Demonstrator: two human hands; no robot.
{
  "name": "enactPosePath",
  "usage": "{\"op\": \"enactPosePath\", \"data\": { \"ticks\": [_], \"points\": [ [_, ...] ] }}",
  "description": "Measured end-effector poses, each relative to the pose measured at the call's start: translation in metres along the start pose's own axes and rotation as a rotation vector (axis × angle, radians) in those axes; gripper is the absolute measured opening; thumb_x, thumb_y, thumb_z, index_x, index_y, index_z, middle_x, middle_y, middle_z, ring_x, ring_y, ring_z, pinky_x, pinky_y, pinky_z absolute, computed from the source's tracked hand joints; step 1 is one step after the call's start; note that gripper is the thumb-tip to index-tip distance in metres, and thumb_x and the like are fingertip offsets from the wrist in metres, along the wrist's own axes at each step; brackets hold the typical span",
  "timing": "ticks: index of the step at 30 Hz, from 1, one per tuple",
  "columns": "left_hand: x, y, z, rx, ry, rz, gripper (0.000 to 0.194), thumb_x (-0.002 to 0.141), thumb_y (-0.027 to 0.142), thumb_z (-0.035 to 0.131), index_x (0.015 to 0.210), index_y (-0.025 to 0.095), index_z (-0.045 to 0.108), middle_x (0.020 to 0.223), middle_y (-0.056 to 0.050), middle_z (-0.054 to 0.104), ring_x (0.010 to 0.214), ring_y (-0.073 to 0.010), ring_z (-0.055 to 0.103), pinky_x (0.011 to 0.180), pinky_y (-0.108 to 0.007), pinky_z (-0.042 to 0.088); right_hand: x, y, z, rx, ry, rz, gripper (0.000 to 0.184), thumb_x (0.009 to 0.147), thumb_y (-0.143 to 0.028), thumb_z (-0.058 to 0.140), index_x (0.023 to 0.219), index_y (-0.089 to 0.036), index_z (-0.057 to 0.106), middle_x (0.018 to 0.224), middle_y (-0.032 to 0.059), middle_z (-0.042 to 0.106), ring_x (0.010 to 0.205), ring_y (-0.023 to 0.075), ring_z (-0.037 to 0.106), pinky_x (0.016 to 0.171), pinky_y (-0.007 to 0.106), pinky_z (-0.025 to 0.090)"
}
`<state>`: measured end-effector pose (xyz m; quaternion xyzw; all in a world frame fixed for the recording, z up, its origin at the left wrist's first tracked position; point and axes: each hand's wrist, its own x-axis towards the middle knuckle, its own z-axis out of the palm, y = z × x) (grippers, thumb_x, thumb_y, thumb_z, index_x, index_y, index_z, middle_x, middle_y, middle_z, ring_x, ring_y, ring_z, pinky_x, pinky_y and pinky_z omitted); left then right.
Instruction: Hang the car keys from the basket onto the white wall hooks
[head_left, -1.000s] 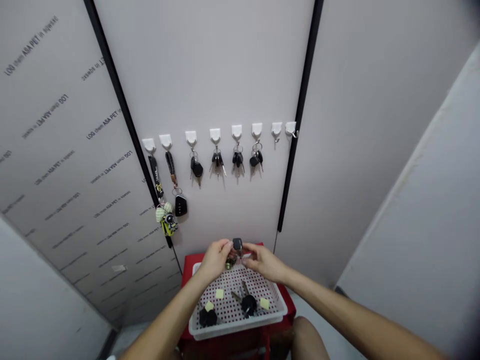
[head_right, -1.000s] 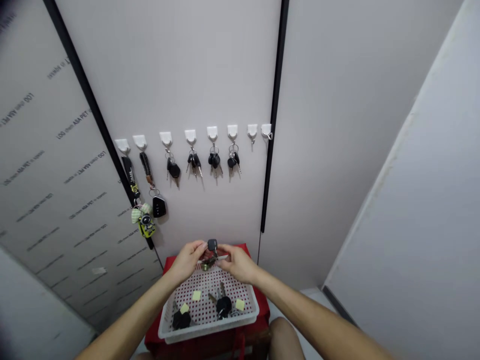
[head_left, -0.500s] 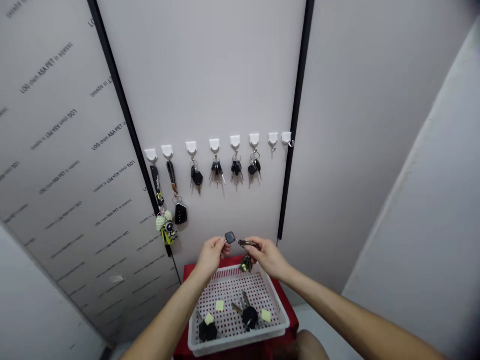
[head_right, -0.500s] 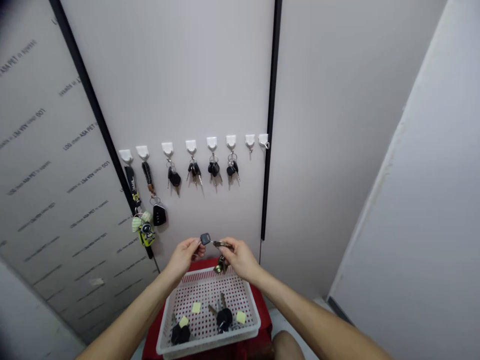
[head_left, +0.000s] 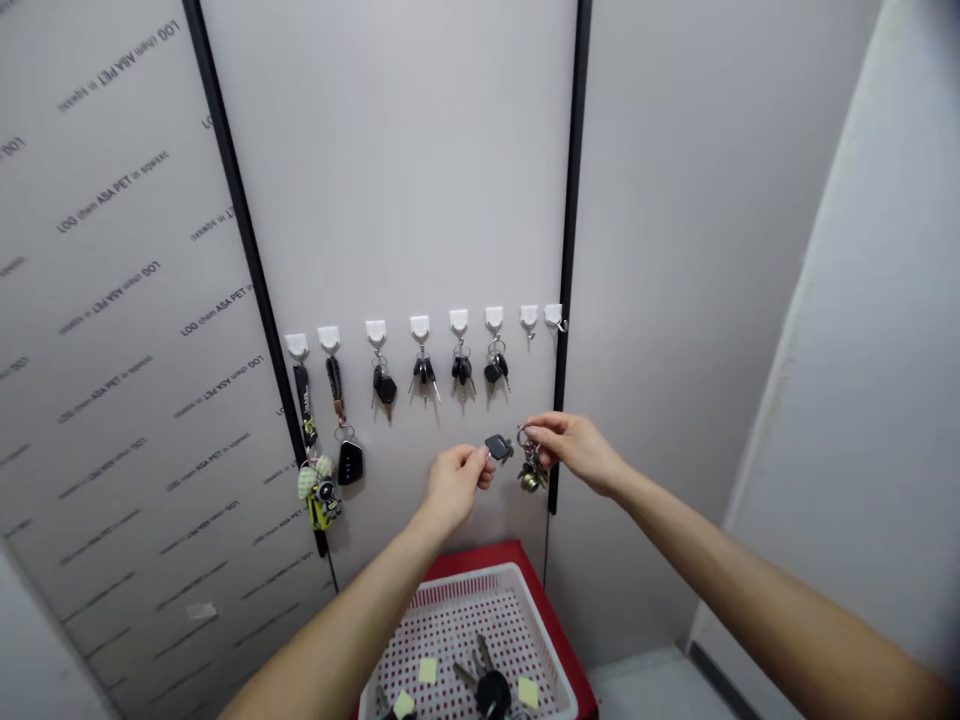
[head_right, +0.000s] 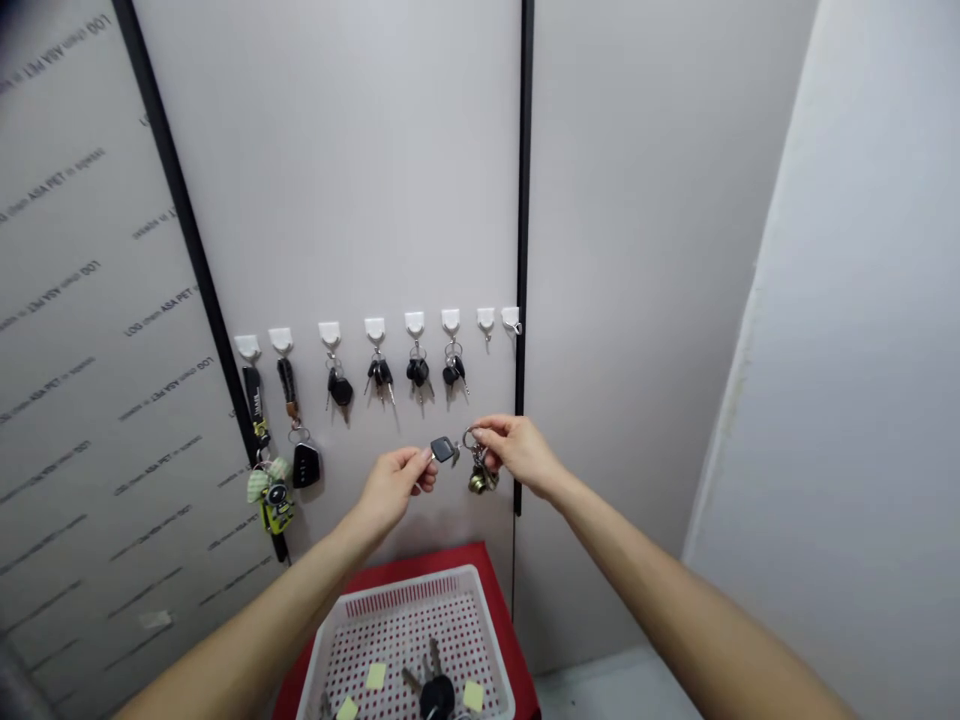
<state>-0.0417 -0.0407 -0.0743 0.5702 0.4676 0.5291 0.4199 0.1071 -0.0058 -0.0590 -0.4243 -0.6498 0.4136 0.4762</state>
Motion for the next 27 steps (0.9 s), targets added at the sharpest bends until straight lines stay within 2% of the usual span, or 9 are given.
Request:
{"op": "enactPosePath", "data": {
  "ticks": [2, 5, 11, 15, 18, 22, 25, 27],
  "points": [
    [0.005, 0.006, 0.004, 0.034, 0.005, 0.021, 0.023, 0.067, 0.022, 0.040, 0.048, 0.012, 0.046, 0.044, 0.004, 0.045, 0.040, -0.0030, 0.039, 0.043, -0.016, 0.031, 0.005, -0.007, -0.009, 0.015, -0.015, 0.003, 0.011, 0.062, -0.019, 0.050, 0.070, -0.012, 0.054, 0.043, -0.0057, 0.045, 0.033, 0.0024, 0.039, 0.036, 0.016, 0.036],
    [0.016, 0.019, 0.010, 0.079, 0.027, 0.035, 0.023, 0.067, 0.022, 0.040, 0.047, 0.012, 0.045, 0.043, 0.003, 0.045, 0.039, -0.0033, 0.040, 0.043, -0.016, 0.032, 0.016, -0.021, -0.018, 0.089, 0.036, -0.007, 0.007, 0.063, -0.016, 0.049, 0.067, -0.012, 0.054, 0.046, -0.0051, 0.047, 0.034, 0.0015, 0.040, 0.038, 0.015, 0.039],
    [0.049, 0.058, 0.025, 0.164, 0.060, 0.100, 0.022, 0.068, 0.022, 0.038, 0.052, 0.012, 0.048, 0.051, 0.000, 0.050, 0.038, -0.0031, 0.041, 0.045, -0.017, 0.036, 0.051, -0.056, -0.026, 0.161, 0.265, -0.119, 0.006, 0.065, -0.014, 0.048, 0.064, -0.011, 0.052, 0.042, -0.0055, 0.044, 0.033, 0.0013, 0.040, 0.039, 0.016, 0.041],
    [0.073, 0.068, 0.031, 0.279, 0.102, 0.106, 0.022, 0.068, 0.024, 0.037, 0.058, 0.012, 0.053, 0.059, -0.003, 0.056, 0.041, -0.0047, 0.044, 0.047, -0.018, 0.037, 0.073, -0.064, -0.027, 0.093, 0.409, -0.117, 0.005, 0.065, -0.013, 0.047, 0.060, -0.011, 0.050, 0.042, -0.0049, 0.044, 0.033, 0.0028, 0.041, 0.039, 0.018, 0.042],
    [0.082, 0.067, 0.034, 0.368, 0.080, 0.090, 0.023, 0.068, 0.025, 0.036, 0.063, 0.012, 0.055, 0.065, -0.004, 0.057, 0.043, -0.0059, 0.045, 0.049, -0.020, 0.038, 0.083, -0.061, -0.024, 0.005, 0.475, -0.090, 0.005, 0.064, -0.010, 0.045, 0.060, -0.013, 0.047, 0.044, -0.0041, 0.045, 0.034, 0.0040, 0.042, 0.039, 0.020, 0.042],
    [0.072, 0.058, 0.033, 0.398, -0.010, 0.043, 0.020, 0.065, 0.020, 0.039, 0.066, 0.010, 0.056, 0.062, -0.005, 0.057, 0.041, -0.0051, 0.044, 0.045, -0.018, 0.035, 0.089, -0.051, -0.023, -0.043, 0.440, -0.056, 0.006, 0.063, -0.009, 0.044, 0.063, -0.012, 0.048, 0.046, -0.0028, 0.045, 0.037, 0.0055, 0.045, 0.041, 0.021, 0.042],
    [0.049, 0.037, 0.025, 0.420, -0.101, 0.005, 0.016, 0.063, 0.018, 0.041, 0.064, 0.010, 0.055, 0.056, -0.003, 0.055, 0.041, -0.0056, 0.044, 0.042, -0.017, 0.033, 0.083, -0.039, -0.023, -0.127, 0.477, -0.116, 0.018, 0.062, -0.009, 0.042, 0.078, -0.013, 0.050, 0.056, -0.0009, 0.049, 0.044, 0.0062, 0.047, 0.047, 0.021, 0.042],
    [0.030, 0.009, 0.015, 0.457, -0.191, -0.003, 0.016, 0.062, 0.019, 0.042, 0.062, 0.010, 0.055, 0.053, -0.001, 0.053, 0.043, -0.0065, 0.044, 0.043, -0.017, 0.033, 0.068, -0.024, -0.020, -0.268, 0.548, -0.232, 0.029, 0.062, -0.011, 0.041, 0.090, -0.015, 0.047, 0.073, 0.0024, 0.052, 0.052, 0.0067, 0.048, 0.054, 0.022, 0.041]
  ]
}}
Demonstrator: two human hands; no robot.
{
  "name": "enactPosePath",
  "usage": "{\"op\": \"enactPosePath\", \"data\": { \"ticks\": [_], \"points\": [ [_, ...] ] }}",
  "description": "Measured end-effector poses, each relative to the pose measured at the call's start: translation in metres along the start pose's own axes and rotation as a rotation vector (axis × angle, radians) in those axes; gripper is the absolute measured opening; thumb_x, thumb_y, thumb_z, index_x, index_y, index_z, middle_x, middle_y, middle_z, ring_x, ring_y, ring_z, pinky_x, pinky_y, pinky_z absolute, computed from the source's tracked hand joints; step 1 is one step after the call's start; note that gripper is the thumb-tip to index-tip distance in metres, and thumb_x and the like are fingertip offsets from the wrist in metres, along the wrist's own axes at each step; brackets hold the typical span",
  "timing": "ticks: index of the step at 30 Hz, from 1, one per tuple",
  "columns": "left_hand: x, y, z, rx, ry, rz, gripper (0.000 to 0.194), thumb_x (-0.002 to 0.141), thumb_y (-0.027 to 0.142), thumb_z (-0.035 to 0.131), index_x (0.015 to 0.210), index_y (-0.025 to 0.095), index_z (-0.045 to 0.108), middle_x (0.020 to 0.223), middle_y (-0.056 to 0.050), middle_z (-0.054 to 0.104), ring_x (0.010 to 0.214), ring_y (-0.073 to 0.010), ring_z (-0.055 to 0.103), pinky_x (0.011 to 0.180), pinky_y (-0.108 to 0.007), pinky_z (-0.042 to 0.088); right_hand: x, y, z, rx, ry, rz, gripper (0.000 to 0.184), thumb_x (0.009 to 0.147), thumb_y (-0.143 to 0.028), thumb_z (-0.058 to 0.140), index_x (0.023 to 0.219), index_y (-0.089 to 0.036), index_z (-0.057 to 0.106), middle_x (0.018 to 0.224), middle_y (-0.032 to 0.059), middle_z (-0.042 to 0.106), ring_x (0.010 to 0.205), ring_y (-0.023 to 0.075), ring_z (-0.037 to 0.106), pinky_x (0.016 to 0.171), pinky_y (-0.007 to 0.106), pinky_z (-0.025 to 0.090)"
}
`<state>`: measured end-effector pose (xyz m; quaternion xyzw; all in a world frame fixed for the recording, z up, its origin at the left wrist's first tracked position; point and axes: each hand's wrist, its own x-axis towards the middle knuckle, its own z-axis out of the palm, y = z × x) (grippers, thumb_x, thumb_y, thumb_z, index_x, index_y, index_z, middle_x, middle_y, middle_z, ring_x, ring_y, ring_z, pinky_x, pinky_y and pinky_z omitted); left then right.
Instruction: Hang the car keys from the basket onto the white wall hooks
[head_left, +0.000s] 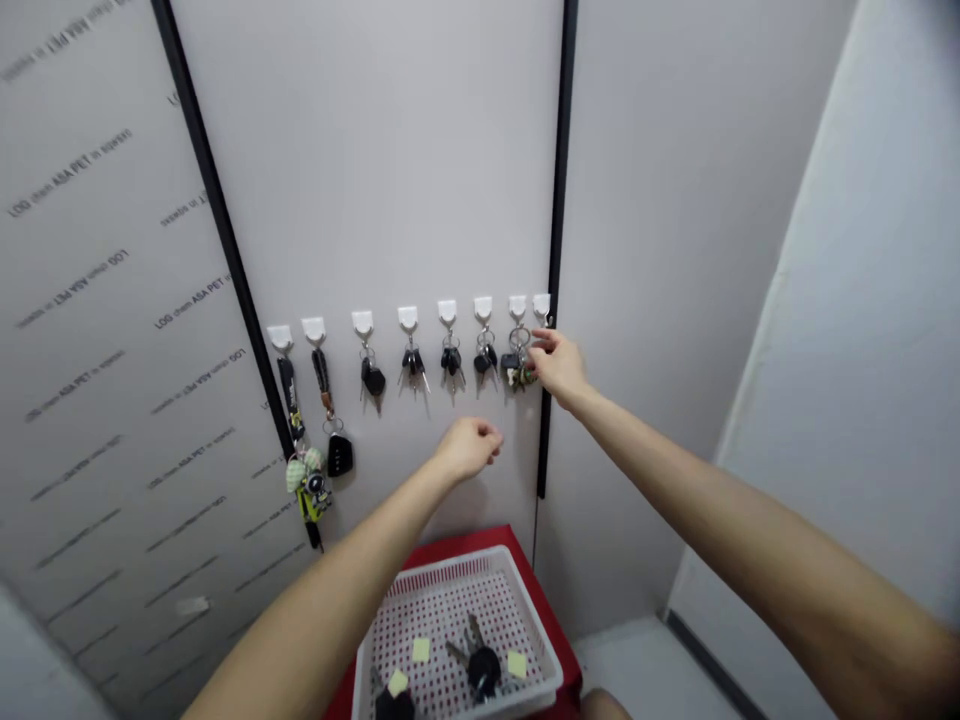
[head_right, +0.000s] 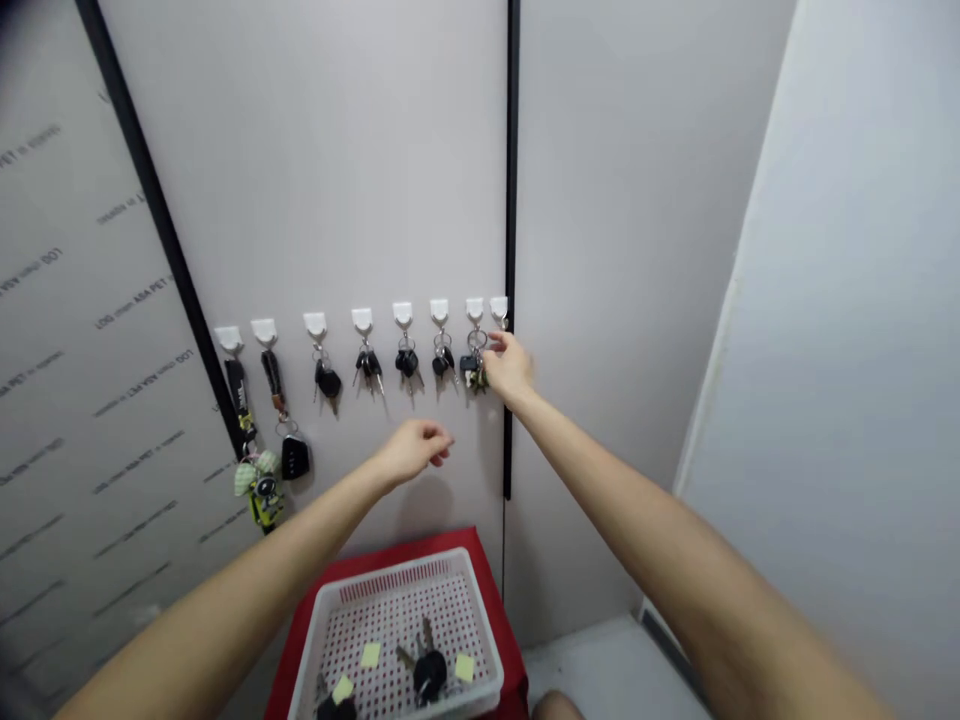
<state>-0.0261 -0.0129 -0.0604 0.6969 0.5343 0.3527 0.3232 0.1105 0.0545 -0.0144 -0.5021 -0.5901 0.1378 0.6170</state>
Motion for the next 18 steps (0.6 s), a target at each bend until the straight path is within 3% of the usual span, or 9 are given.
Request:
{"op": "enactPosePath", "data": {
  "ticks": [2, 4, 8, 10, 14, 18],
  "points": [
    [-0.022, -0.038, 0.011, 0.042, -0.085, 0.009, 0.016, 0.061, 0.020, 0.042, 0.062, 0.011, 0.055, 0.051, 0.000, 0.051, 0.046, -0.0075, 0.044, 0.046, -0.018, 0.033, -0.033, 0.017, -0.001, -0.096, 0.005, -0.113, 0.033, 0.061, -0.012, 0.041, 0.094, -0.016, 0.045, 0.086, 0.0043, 0.051, 0.059, 0.0076, 0.047, 0.059, 0.022, 0.040],
    [-0.048, -0.080, 0.025, 0.092, -0.163, -0.030, 0.017, 0.059, 0.020, 0.044, 0.066, 0.011, 0.056, 0.052, 0.001, 0.051, 0.049, -0.0088, 0.044, 0.047, -0.019, 0.033, -0.081, 0.039, 0.002, -0.147, -0.180, -0.138, 0.029, 0.061, -0.012, 0.040, 0.089, -0.015, 0.049, 0.084, 0.0040, 0.053, 0.061, 0.0091, 0.047, 0.061, 0.022, 0.039],
    [-0.097, -0.146, 0.054, 0.280, -0.318, -0.120, 0.025, 0.051, 0.019, 0.052, 0.076, 0.014, 0.056, 0.065, -0.002, 0.055, 0.059, -0.0128, 0.047, 0.052, -0.021, 0.034, -0.186, 0.083, 0.010, -0.206, -0.935, -0.167, 0.021, 0.061, -0.011, 0.040, 0.072, -0.016, 0.056, 0.067, 0.0015, 0.057, 0.060, 0.0109, 0.049, 0.058, 0.021, 0.038],
    [-0.111, -0.161, 0.064, 0.357, -0.315, -0.074, 0.029, 0.051, 0.020, 0.053, 0.079, 0.017, 0.056, 0.073, -0.003, 0.056, 0.064, -0.0145, 0.048, 0.056, -0.022, 0.034, -0.220, 0.100, 0.014, -0.270, -1.118, -0.230, 0.022, 0.058, -0.012, 0.044, 0.075, -0.018, 0.057, 0.070, 0.0011, 0.058, 0.065, 0.0119, 0.050, 0.059, 0.020, 0.037],
    [-0.115, -0.165, 0.068, 0.441, -0.304, -0.046, 0.024, 0.052, 0.022, 0.052, 0.076, 0.019, 0.056, 0.072, -0.003, 0.057, 0.065, -0.0152, 0.049, 0.055, -0.021, 0.032, -0.239, 0.111, 0.022, -0.472, -1.217, -0.279, 0.030, 0.056, -0.020, 0.051, 0.085, -0.022, 0.056, 0.076, 0.0014, 0.058, 0.070, 0.0140, 0.050, 0.058, 0.021, 0.034],
    [-0.104, -0.160, 0.059, 0.491, -0.241, -0.036, 0.016, 0.051, 0.018, 0.050, 0.067, 0.017, 0.056, 0.065, -0.002, 0.055, 0.061, -0.0142, 0.047, 0.053, -0.021, 0.031, -0.237, 0.110, 0.030, -0.463, -1.206, -0.261, 0.018, 0.057, -0.019, 0.050, 0.073, -0.019, 0.057, 0.067, 0.0010, 0.057, 0.064, 0.0122, 0.049, 0.056, 0.020, 0.033]
  ]
}}
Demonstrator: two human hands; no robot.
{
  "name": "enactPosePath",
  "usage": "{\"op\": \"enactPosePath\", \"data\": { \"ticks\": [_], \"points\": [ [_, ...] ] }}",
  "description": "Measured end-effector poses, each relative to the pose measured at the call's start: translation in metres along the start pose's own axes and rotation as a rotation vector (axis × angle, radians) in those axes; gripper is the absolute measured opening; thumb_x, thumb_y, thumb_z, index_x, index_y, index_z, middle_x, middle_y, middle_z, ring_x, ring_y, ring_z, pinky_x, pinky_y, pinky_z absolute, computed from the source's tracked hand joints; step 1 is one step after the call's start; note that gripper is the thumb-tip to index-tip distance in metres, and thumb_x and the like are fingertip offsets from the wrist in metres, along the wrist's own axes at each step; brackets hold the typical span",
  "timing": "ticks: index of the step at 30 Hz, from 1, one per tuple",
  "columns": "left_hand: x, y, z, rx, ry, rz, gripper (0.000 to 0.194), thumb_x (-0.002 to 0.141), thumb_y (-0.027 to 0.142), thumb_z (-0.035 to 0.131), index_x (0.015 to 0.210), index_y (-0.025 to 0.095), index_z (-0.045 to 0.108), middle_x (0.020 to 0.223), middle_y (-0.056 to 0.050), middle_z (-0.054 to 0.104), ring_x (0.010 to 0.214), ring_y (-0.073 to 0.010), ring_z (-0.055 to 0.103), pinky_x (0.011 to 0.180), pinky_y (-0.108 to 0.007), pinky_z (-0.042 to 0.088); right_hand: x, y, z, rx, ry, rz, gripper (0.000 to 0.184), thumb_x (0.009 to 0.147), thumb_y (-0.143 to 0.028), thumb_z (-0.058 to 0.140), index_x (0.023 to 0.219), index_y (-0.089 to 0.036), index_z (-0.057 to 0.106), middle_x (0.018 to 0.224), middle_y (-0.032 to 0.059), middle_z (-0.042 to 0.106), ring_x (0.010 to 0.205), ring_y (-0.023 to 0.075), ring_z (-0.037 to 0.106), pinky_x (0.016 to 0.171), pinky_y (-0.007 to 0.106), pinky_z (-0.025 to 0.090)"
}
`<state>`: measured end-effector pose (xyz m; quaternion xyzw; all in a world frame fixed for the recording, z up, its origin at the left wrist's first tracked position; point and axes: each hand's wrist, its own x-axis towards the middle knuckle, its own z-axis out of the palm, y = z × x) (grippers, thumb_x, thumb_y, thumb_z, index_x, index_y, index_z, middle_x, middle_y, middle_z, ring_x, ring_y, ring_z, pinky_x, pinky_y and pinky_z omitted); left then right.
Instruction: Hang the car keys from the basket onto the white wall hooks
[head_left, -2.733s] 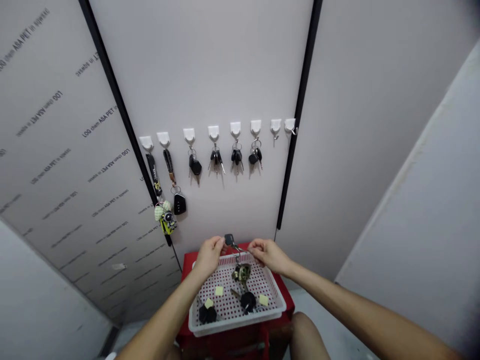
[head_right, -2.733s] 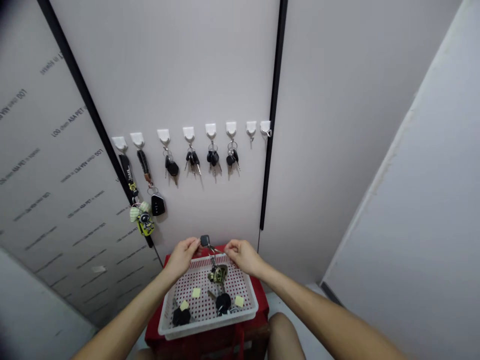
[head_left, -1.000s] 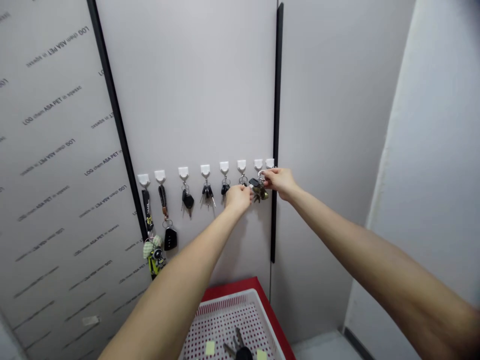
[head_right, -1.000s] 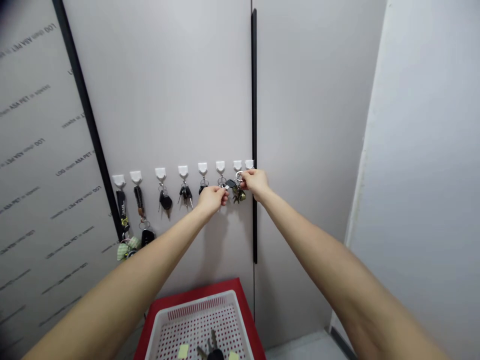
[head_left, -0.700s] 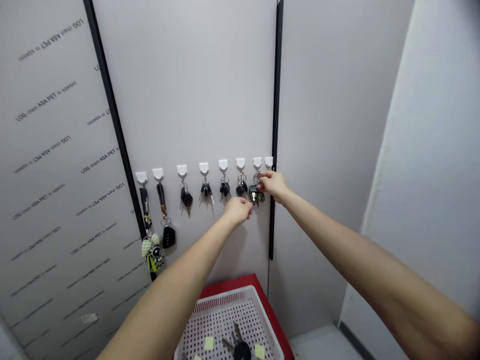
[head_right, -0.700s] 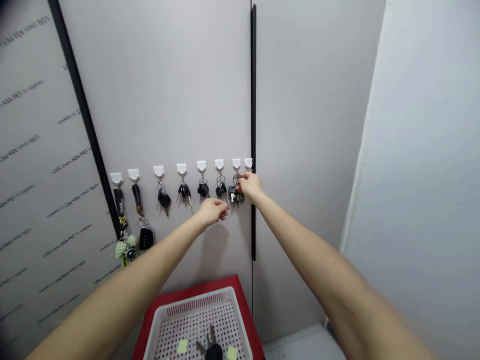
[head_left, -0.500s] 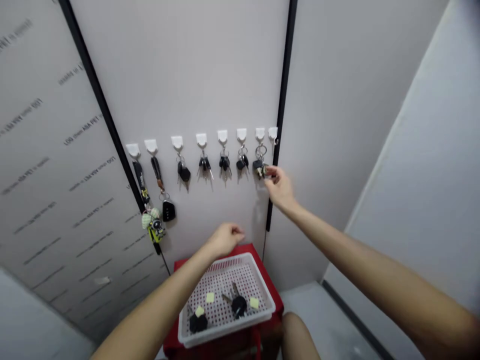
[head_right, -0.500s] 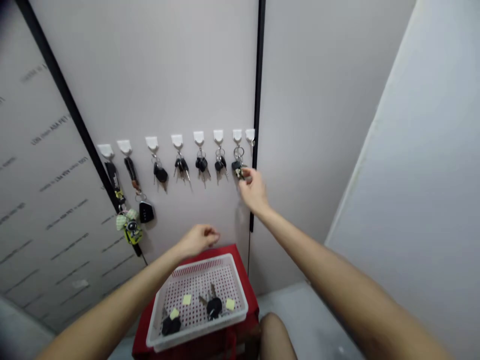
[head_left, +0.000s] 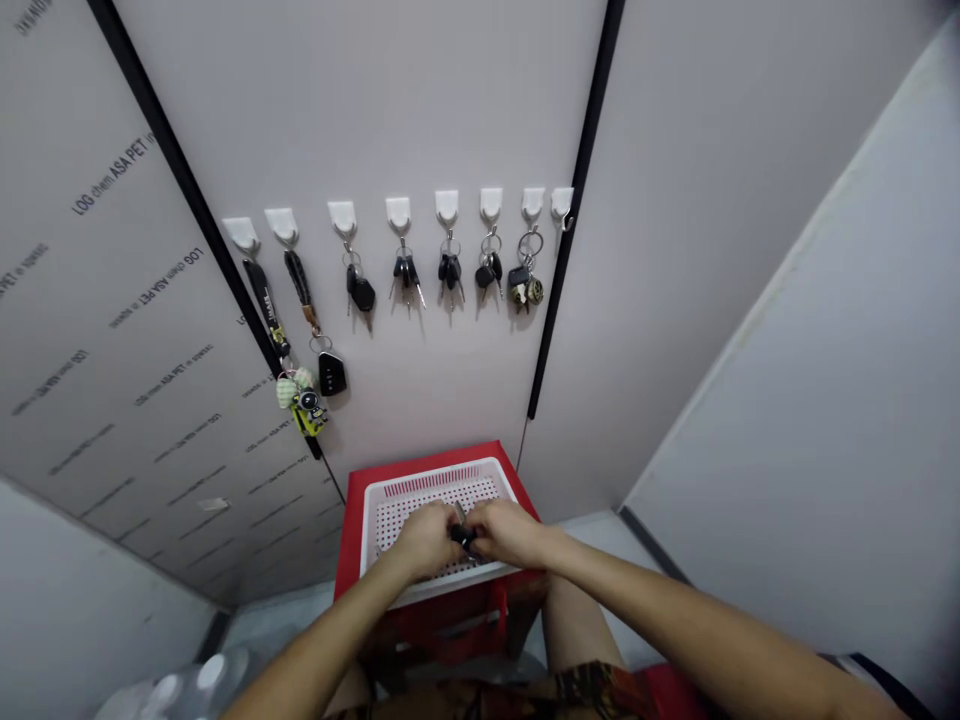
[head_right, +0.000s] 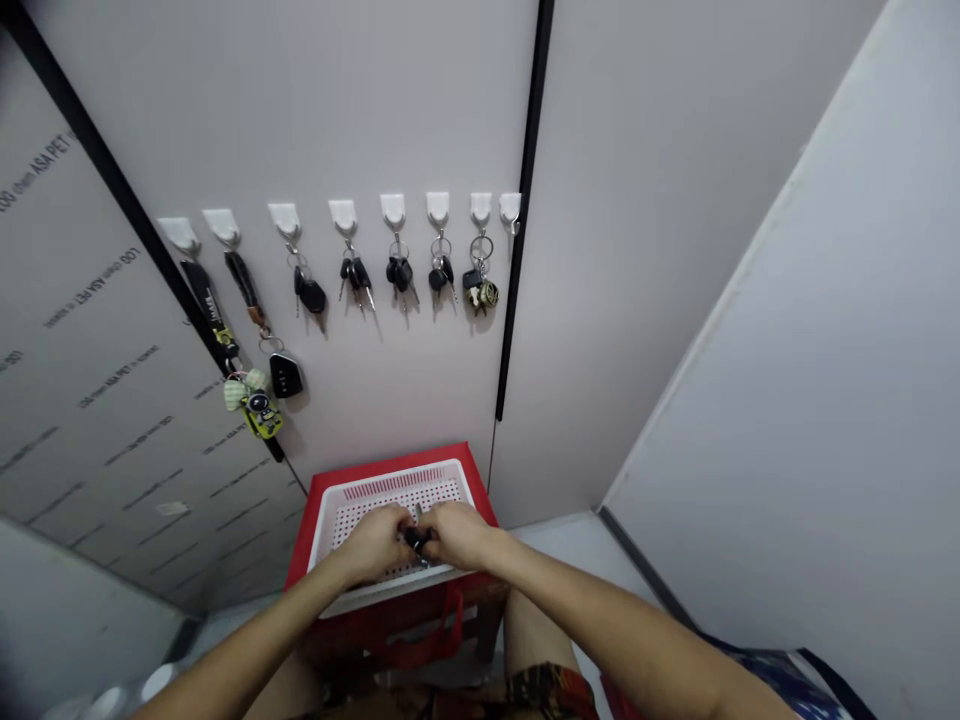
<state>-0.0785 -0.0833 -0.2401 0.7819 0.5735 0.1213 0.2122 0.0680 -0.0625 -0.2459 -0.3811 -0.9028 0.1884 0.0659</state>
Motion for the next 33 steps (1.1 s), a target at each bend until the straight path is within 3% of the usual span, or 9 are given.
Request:
{"op": "enactPosePath", "data": {
  "ticks": [4, 6, 10, 12, 15, 19, 23, 28, 33],
  "points": [
    [0.004, 0.002, -0.018, -0.111, 0.070, 0.034, 0.018, 0.051, 0.014, 0.050, 0.068, 0.016, 0.054, 0.063, 0.001, 0.051, 0.060, -0.0110, 0.045, 0.053, -0.019, 0.031, 0.004, -0.002, -0.004, 0.212, 0.192, -0.035, 0.011, 0.060, -0.013, 0.045, 0.063, -0.016, 0.055, 0.060, -0.0003, 0.052, 0.061, 0.0092, 0.045, 0.058, 0.019, 0.034],
    [0.006, 0.006, -0.029, -0.171, 0.121, 0.063, 0.018, 0.052, 0.015, 0.051, 0.069, 0.016, 0.053, 0.064, 0.001, 0.050, 0.059, -0.0101, 0.044, 0.054, -0.019, 0.032, 0.006, -0.002, -0.016, 0.387, 0.217, -0.004, 0.008, 0.061, -0.014, 0.045, 0.060, -0.014, 0.053, 0.055, -0.0016, 0.049, 0.054, 0.0076, 0.044, 0.053, 0.018, 0.034],
    [0.016, 0.022, -0.059, -0.205, 0.273, 0.142, 0.012, 0.058, 0.019, 0.049, 0.069, 0.016, 0.052, 0.065, 0.001, 0.049, 0.059, -0.0094, 0.043, 0.055, -0.020, 0.033, 0.009, -0.003, -0.064, 0.746, 0.200, 0.095, 0.011, 0.063, -0.023, 0.046, 0.061, -0.013, 0.048, 0.046, -0.0046, 0.044, 0.041, 0.0051, 0.041, 0.041, 0.017, 0.033],
    [0.025, 0.037, -0.076, -0.192, 0.390, 0.190, 0.012, 0.061, 0.017, 0.045, 0.070, 0.017, 0.052, 0.065, 0.001, 0.049, 0.059, -0.0091, 0.043, 0.056, -0.020, 0.033, 0.009, -0.005, -0.095, 0.817, 0.287, 0.145, 0.011, 0.061, -0.024, 0.047, 0.059, -0.013, 0.046, 0.043, -0.0057, 0.043, 0.038, 0.0045, 0.041, 0.040, 0.017, 0.034],
    [0.037, 0.065, -0.099, -0.157, 0.501, 0.256, 0.014, 0.064, 0.018, 0.043, 0.074, 0.018, 0.052, 0.070, 0.000, 0.050, 0.059, -0.0089, 0.044, 0.057, -0.021, 0.034, 0.006, -0.009, -0.143, 0.840, 0.529, 0.206, 0.011, 0.060, -0.024, 0.048, 0.056, -0.014, 0.044, 0.041, -0.0063, 0.043, 0.035, 0.0040, 0.040, 0.038, 0.017, 0.034],
    [0.044, 0.102, -0.120, -0.101, 0.463, 0.360, 0.022, 0.064, 0.020, 0.044, 0.084, 0.020, 0.051, 0.079, -0.001, 0.052, 0.060, -0.0093, 0.047, 0.057, -0.022, 0.036, 0.001, -0.007, -0.203, 0.808, 0.847, 0.172, 0.010, 0.059, -0.023, 0.050, 0.058, -0.013, 0.047, 0.043, -0.0053, 0.045, 0.037, 0.0040, 0.041, 0.040, 0.018, 0.037],
    [0.044, 0.118, -0.131, -0.074, 0.462, 0.400, 0.023, 0.065, 0.020, 0.043, 0.085, 0.020, 0.051, 0.081, -0.001, 0.052, 0.062, -0.0097, 0.048, 0.058, -0.022, 0.037, -0.001, 0.001, -0.257, 0.776, 1.092, 0.101, 0.008, 0.060, -0.021, 0.051, 0.060, -0.013, 0.049, 0.045, -0.0047, 0.045, 0.038, 0.0034, 0.041, 0.042, 0.019, 0.040],
    [0.048, 0.115, -0.143, -0.094, 0.535, 0.342, 0.019, 0.064, 0.020, 0.043, 0.081, 0.020, 0.052, 0.076, 0.000, 0.052, 0.062, -0.0094, 0.048, 0.058, -0.022, 0.037, 0.005, 0.013, -0.298, 0.767, 1.164, 0.123, 0.006, 0.063, -0.013, 0.048, 0.058, -0.012, 0.047, 0.043, -0.0047, 0.043, 0.037, 0.0027, 0.040, 0.038, 0.017, 0.038],
    [0.052, 0.103, -0.145, -0.154, 0.562, 0.296, 0.016, 0.064, 0.022, 0.043, 0.077, 0.020, 0.052, 0.072, 0.001, 0.052, 0.061, -0.0086, 0.047, 0.057, -0.020, 0.036, 0.021, 0.024, -0.310, 0.713, 1.161, 0.206, 0.007, 0.064, -0.010, 0.045, 0.058, -0.013, 0.048, 0.044, -0.0036, 0.043, 0.037, 0.0030, 0.040, 0.036, 0.017, 0.038]
  ]
}}
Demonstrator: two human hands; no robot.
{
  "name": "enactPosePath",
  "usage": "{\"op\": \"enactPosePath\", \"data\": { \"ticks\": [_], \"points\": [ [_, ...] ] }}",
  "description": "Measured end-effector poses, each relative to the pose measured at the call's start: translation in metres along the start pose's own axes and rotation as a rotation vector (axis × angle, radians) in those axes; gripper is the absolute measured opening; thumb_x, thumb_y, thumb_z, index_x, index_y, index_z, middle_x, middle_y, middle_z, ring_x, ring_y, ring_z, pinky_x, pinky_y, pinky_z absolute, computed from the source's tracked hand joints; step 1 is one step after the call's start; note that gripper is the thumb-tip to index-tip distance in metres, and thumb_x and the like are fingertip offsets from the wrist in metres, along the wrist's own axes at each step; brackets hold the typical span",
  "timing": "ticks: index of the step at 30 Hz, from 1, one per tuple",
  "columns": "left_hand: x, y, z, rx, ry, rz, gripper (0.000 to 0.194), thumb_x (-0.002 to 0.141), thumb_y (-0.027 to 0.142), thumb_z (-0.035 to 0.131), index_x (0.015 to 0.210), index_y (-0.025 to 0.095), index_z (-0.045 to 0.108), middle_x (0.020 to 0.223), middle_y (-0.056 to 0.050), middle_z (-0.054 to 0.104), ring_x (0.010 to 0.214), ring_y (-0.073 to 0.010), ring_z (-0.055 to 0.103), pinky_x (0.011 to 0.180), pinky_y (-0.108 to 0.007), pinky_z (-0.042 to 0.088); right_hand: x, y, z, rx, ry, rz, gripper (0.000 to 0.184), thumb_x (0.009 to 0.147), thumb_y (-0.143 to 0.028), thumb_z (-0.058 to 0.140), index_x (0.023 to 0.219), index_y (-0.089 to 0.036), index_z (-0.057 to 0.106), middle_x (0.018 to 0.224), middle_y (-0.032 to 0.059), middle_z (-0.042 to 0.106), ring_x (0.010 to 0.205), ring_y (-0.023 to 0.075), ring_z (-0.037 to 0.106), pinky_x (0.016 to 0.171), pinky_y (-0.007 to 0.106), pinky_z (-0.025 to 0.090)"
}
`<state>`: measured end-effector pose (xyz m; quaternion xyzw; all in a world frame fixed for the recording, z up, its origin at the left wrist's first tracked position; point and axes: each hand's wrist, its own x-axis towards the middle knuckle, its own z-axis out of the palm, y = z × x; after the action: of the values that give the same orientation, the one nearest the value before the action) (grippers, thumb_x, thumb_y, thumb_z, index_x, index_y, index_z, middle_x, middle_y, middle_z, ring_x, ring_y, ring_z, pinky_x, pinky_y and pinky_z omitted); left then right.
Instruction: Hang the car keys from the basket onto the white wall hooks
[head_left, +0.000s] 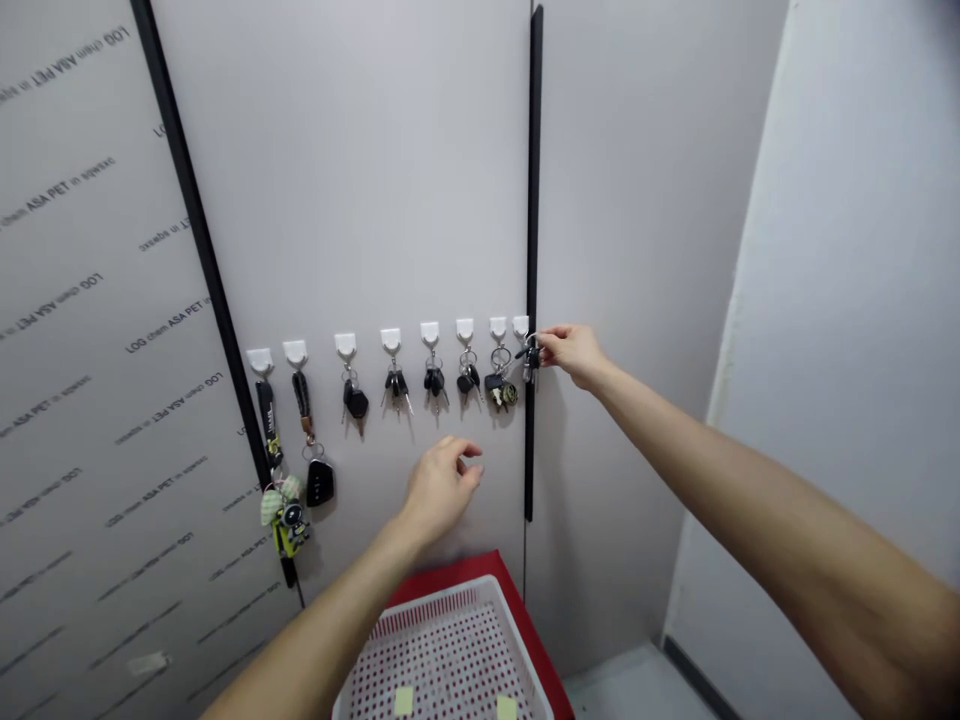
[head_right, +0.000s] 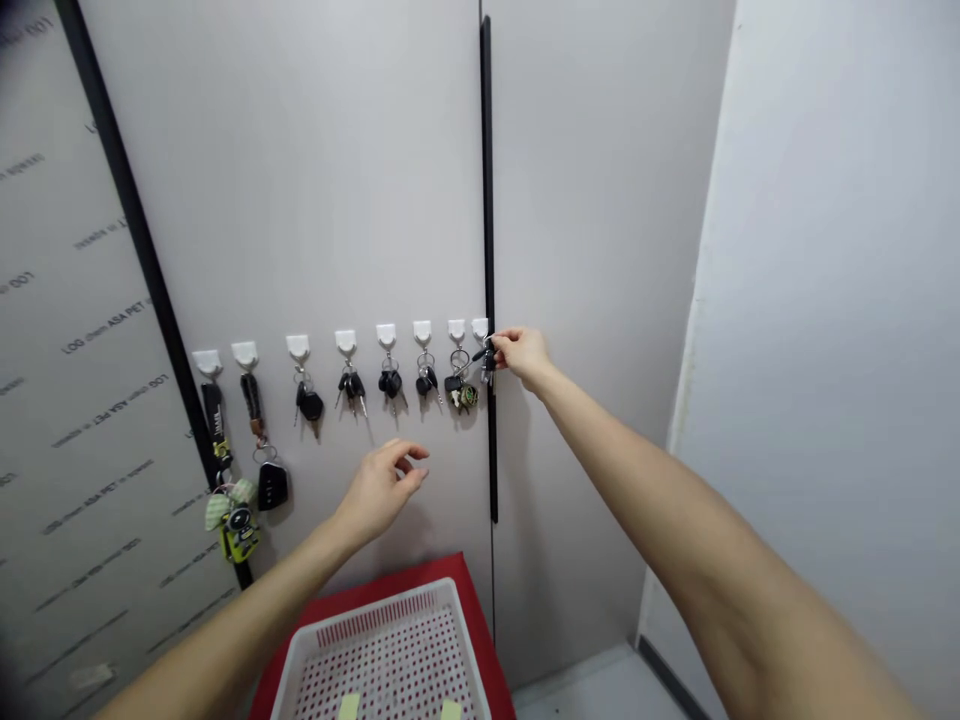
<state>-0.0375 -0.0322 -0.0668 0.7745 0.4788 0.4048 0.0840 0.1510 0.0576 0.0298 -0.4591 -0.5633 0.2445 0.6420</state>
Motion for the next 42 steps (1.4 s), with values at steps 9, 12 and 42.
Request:
{"op": "enactPosePath", "data": {
  "ticks": [9, 12, 42],
  "points": [
    [-0.013, -0.023, -0.012, -0.100, 0.043, -0.135, 0.015, 0.061, 0.021, 0.044, 0.072, 0.018, 0.053, 0.069, 0.000, 0.052, 0.060, -0.0092, 0.046, 0.059, -0.022, 0.035, 0.003, 0.020, 0.008, -0.218, 0.141, -0.048, 0.004, 0.057, -0.015, 0.047, 0.060, -0.015, 0.049, 0.052, -0.0019, 0.047, 0.043, 0.0061, 0.043, 0.043, 0.019, 0.038],
    [-0.019, -0.041, -0.018, -0.236, 0.117, -0.259, 0.014, 0.058, 0.019, 0.046, 0.070, 0.015, 0.052, 0.064, 0.001, 0.050, 0.056, -0.0086, 0.044, 0.056, -0.021, 0.034, -0.017, 0.032, 0.012, -0.299, 0.276, -0.177, 0.012, 0.058, -0.022, 0.045, 0.065, -0.015, 0.052, 0.056, -0.0009, 0.051, 0.049, 0.0082, 0.044, 0.048, 0.021, 0.036],
    [-0.047, -0.030, -0.110, -0.612, 0.477, -0.181, 0.071, 0.058, 0.016, 0.052, 0.117, 0.027, 0.015, 0.054, 0.008, 0.039, 0.045, -0.0029, 0.036, 0.046, -0.015, 0.032, -0.146, -0.020, 0.116, 0.268, -0.592, -0.246, 0.063, 0.064, -0.015, 0.042, 0.120, -0.023, 0.014, 0.054, -0.0070, 0.038, 0.044, 0.0041, 0.034, 0.042, 0.017, 0.032]
  ]
}}
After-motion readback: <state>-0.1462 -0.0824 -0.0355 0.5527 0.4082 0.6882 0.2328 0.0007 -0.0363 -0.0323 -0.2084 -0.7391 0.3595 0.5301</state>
